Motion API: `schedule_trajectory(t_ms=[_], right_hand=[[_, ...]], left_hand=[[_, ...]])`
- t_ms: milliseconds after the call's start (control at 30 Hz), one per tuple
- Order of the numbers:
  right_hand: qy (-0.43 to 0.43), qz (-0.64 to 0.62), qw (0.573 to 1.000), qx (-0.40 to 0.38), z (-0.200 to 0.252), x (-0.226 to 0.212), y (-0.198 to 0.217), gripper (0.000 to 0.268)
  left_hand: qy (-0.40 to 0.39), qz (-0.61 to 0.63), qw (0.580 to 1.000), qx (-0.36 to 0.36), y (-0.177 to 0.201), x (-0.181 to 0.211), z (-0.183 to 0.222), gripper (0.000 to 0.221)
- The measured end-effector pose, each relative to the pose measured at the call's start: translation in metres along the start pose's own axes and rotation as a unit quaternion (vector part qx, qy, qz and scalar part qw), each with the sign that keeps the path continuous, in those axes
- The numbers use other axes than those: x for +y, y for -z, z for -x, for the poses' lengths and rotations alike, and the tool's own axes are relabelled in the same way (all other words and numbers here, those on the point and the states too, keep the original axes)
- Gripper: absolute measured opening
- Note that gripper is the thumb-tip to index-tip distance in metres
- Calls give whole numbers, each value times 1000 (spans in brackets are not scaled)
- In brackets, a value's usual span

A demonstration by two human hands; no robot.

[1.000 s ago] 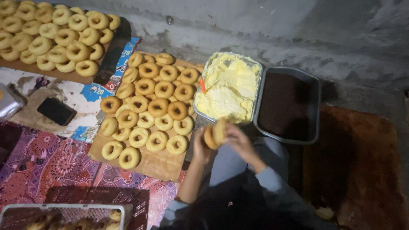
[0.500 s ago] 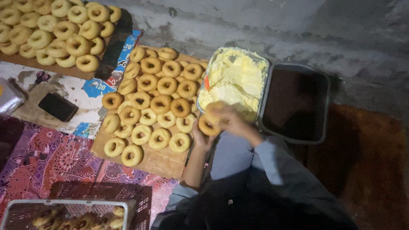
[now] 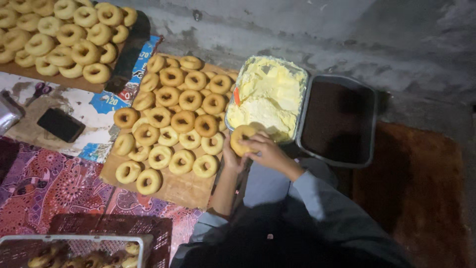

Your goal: The person repeatedly picks donuts from a pile, fills the center hole with a yellow cream using a spatula, and then dips the filled donut into a dark topping. The finished donuts are placed on a wooden board.

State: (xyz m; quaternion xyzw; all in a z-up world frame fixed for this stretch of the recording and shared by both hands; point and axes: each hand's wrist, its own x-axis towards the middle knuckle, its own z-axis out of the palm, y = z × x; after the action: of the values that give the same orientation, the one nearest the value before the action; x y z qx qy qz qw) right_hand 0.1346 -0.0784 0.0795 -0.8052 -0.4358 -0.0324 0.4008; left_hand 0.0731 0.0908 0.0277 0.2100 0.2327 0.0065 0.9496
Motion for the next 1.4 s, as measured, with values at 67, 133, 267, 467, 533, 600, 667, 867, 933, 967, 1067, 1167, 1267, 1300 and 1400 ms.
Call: schedule_trajectory(t_ms=[67,133,267,467,533,600,667,867,933,967,1067,1167,1267,1300,1400], right_hand=[[-40,53,998,11,-6,2,6,48],[-121,152,978,72,-21,23,29,48],[-170,113,975,88,-23,35,40,41],[-1,20,1000,-6,-3,-20,28,50],[-35,80,994,59,-15,-28,45,47],[-92,63,980,167,-24,-37,60,47],[-70,49,978,189,-19,-50,63,55],[-28,82,995,-39,43,-37,89,56],[-81,135,988,10,62,14,124,50],[-155,7,984,83,73,42,136,47],[-317,-89,901,283,104,133,170,42],[-376,-51,890,252,146,175,165,39],[-353,-86,921,142,151,178,141,37],[-331,-19,935,127,147,174,131,37],[-254,262,928,72,145,154,129,31]], left_hand=[[-28,6,999,-46,-9,5,2,50],[-25,24,997,-67,-19,6,3,49],[4,28,998,-58,-29,1,15,50],[-6,7,999,-35,-43,-1,15,49],[11,11,999,-40,-43,-7,11,50],[18,13,999,-38,-40,-13,11,52],[24,-16,998,-49,-35,-18,6,51],[10,-18,995,-94,-47,-14,-2,53],[28,-1,995,-91,-49,-19,16,55],[38,17,994,-103,-48,-22,29,55],[93,-6,993,-74,-55,-51,53,55],[74,-10,993,-90,-51,-73,68,58],[62,18,994,-91,-48,-75,59,59],[69,28,994,-78,-45,-73,56,59],[54,44,995,-76,-38,-78,52,58]])
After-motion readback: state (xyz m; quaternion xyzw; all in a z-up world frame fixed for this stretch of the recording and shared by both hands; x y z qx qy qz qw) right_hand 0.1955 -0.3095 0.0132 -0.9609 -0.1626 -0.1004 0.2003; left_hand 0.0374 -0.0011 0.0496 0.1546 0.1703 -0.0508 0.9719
